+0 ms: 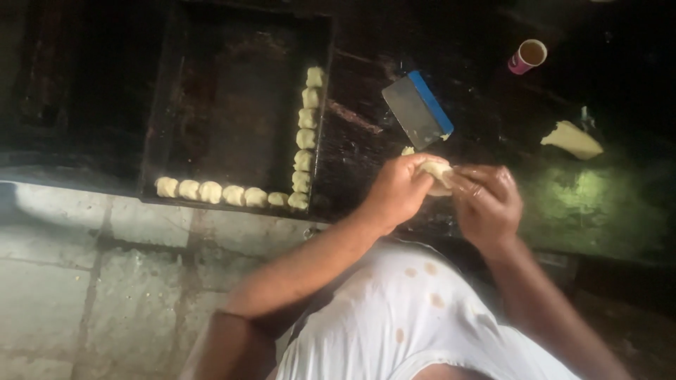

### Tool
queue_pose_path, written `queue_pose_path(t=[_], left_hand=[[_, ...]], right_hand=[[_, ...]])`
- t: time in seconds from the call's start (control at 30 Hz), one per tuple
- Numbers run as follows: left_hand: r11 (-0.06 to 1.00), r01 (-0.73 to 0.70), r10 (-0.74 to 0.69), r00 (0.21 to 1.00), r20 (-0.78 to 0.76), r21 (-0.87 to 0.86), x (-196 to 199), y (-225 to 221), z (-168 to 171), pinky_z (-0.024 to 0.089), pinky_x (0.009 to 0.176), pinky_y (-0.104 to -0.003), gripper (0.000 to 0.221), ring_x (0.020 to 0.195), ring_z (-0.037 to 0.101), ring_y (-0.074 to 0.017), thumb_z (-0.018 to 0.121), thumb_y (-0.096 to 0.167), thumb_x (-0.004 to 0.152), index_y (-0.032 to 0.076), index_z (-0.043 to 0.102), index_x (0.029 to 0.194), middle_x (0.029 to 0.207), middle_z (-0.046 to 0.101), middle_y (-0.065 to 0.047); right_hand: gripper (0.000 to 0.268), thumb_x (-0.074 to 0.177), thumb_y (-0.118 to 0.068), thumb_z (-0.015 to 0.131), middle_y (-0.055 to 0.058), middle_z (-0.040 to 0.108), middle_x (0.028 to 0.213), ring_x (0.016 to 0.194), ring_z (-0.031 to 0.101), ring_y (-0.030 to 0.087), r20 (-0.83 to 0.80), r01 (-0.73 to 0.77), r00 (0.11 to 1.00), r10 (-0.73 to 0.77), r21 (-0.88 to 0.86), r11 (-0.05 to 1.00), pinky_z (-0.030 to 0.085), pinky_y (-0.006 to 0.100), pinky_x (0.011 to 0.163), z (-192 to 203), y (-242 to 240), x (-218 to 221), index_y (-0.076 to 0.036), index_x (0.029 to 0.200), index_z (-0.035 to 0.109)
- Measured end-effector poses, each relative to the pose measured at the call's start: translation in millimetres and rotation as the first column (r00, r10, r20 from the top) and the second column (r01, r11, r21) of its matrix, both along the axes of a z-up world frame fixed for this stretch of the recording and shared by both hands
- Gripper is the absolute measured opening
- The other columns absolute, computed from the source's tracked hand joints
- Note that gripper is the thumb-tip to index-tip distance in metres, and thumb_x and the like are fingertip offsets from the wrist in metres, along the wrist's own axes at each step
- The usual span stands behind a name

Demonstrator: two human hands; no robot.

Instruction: Shaping small pieces of dough into rolls and arranging them in a baking tray.

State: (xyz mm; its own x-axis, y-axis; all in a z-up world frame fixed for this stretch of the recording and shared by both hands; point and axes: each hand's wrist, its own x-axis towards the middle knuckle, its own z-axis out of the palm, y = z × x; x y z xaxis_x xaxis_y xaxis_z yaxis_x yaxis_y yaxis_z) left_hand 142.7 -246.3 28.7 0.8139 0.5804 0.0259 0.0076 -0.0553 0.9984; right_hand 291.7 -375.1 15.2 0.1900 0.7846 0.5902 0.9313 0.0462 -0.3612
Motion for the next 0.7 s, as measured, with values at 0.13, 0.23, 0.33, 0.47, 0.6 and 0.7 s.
queue_pose_path(t=[0.13, 0.23, 0.33, 0.47, 0.6, 0.7], left_hand=[[0.885, -0.039, 0.022, 0.999, -0.042, -0.464, 8, -6, 7, 0.059, 0.090, -0.036, 0.031, 0.102, 0.070, -0.0222, 0.055, 0.000, 0.098, -0.001, 0.068, 0.125, 0.116, 0.074, -0.017], [0.736, 0.095, -0.081, 0.995, 0.052, -0.671, 13, -16, 0, 0.060, 0.089, -0.036, 0.025, 0.100, 0.071, -0.0236, 0.050, 0.009, 0.107, -0.006, 0.065, 0.119, 0.113, 0.070, -0.017], [0.990, -0.062, 0.065, 0.998, 0.019, -0.125, 21, -33, 3, 0.059, 0.088, -0.030, 0.024, 0.101, 0.071, -0.0182, 0.061, 0.007, 0.098, 0.002, 0.064, 0.121, 0.113, 0.073, -0.013], [0.968, -0.053, 0.055, 0.999, 0.000, 0.245, 27, -50, 16, 0.063, 0.070, -0.028, 0.009, 0.082, 0.074, -0.0153, 0.059, 0.010, 0.102, 0.004, 0.064, 0.107, 0.094, 0.075, -0.009], [0.973, 0.001, 0.007, 0.999, -0.035, 0.230, 30, -57, 24, 0.059, 0.061, -0.031, 0.020, 0.071, 0.071, -0.0179, 0.077, 0.016, 0.094, 0.003, 0.064, 0.088, 0.082, 0.073, -0.010], [0.947, -0.084, 0.098, 0.995, -0.030, 0.310, 35, -64, 9, 0.058, 0.059, -0.030, 0.021, 0.069, 0.072, -0.0158, 0.077, 0.016, 0.092, 0.005, 0.062, 0.084, 0.079, 0.073, -0.008]], right_hand=[[0.023, 0.084, -0.007, 0.083, 0.018, 0.067, 0.118, 0.111, 0.064, 0.030, 0.096, -0.061, 0.994, 0.054, 0.072, 0.996, 0.060, 0.039, 0.077, 10, -10, 0, -0.008, 0.105, 0.076], [0.029, 0.074, -0.010, 0.083, 0.016, 0.066, 0.118, 0.115, 0.060, 0.030, 0.128, -0.034, 0.991, 0.038, -0.032, 0.999, 0.060, 0.043, 0.080, 19, -18, 12, -0.010, 0.103, 0.078], [0.025, 0.074, -0.010, 0.081, 0.005, 0.071, 0.111, 0.109, 0.062, 0.025, 0.153, -0.086, 0.982, 0.115, -0.183, 0.979, 0.059, 0.045, 0.085, 18, -25, 37, -0.016, 0.098, 0.081], [0.013, 0.089, -0.015, 0.077, 0.003, 0.073, 0.112, 0.099, 0.070, 0.016, -0.468, -0.127, 0.883, -0.027, -0.295, 0.947, 0.061, 0.032, 0.077, 32, -28, 52, -0.016, 0.102, 0.077], [0.026, 0.090, -0.011, 0.072, 0.010, 0.074, 0.106, 0.092, 0.072, 0.017, -0.905, -0.310, 0.402, -0.141, -0.280, 0.909, 0.062, 0.030, 0.078, 35, -34, 67, -0.007, 0.115, 0.070], [0.022, 0.089, -0.005, 0.073, 0.015, 0.075, 0.098, 0.085, 0.072, 0.021, -0.883, -0.349, 0.452, -0.124, -0.303, 0.887, 0.061, 0.033, 0.073, 31, -41, 86, 0.001, 0.110, 0.071]])
